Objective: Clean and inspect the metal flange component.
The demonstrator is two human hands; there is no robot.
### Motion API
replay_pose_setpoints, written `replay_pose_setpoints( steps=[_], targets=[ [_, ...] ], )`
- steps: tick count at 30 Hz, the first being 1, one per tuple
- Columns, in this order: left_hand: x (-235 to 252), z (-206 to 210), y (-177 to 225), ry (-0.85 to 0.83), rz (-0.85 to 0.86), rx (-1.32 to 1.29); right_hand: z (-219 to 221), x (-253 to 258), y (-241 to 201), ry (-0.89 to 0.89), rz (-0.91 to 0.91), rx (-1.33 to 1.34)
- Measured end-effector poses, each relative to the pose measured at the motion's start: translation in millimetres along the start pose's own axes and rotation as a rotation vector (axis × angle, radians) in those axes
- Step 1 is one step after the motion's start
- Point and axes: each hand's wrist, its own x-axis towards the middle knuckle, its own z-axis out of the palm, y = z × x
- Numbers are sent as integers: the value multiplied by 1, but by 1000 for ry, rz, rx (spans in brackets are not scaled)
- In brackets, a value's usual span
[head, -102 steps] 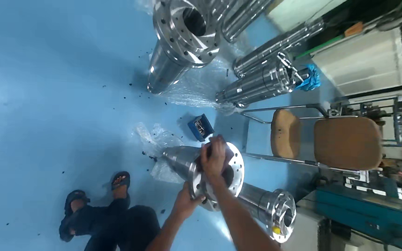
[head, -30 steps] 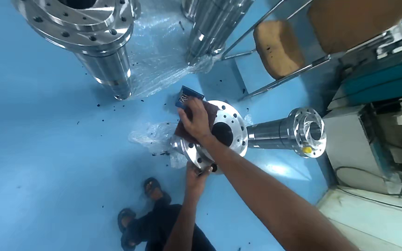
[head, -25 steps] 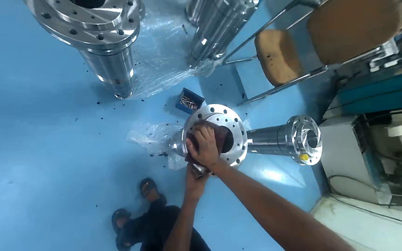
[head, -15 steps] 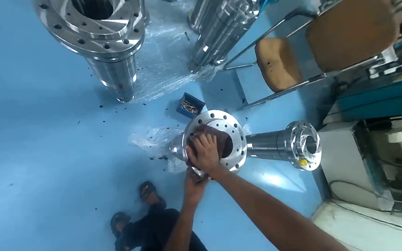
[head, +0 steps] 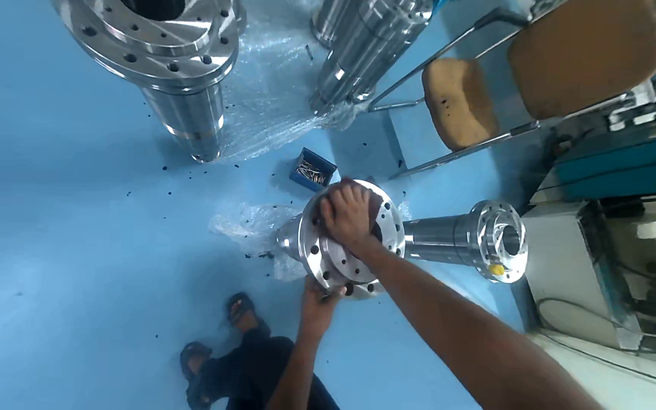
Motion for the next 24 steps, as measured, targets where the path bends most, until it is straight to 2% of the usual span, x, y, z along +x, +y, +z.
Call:
replay_pose_setpoints(
  steps=[2, 3, 7, 9, 11, 13, 15, 18, 21, 24],
  targets=[
    [2, -1, 0, 1, 26, -5, 5, 12, 2, 52, 52, -38],
    [1, -1, 0, -6, 32, -11, 0, 2, -7, 49, 56, -47],
    [2, 2, 6, -8, 20, -36, -17, -40, -29, -70, -92, -11],
    [2, 1, 4, -8, 12, -17, -11, -23, -15, -101, -124, 13],
    [2, 1, -2, -10, 36, -19, -1, 4, 5, -63, -54, -14],
    [4, 0, -2, -5, 44, -21, 4, 16, 4, 5, -3, -49],
    [0, 0, -1, -7, 30, -34, -6, -10, -16, -10, -25, -22],
    [1, 0, 2, -12, 29, -50, -14, -36, -31, -91, -173, 30],
    [0, 0, -4, -9, 26, -36, -5, -4, -2, -118, -123, 57],
    [3, 0, -4, -15, 50, -31, 6, 21, 14, 8, -27, -24]
  ],
)
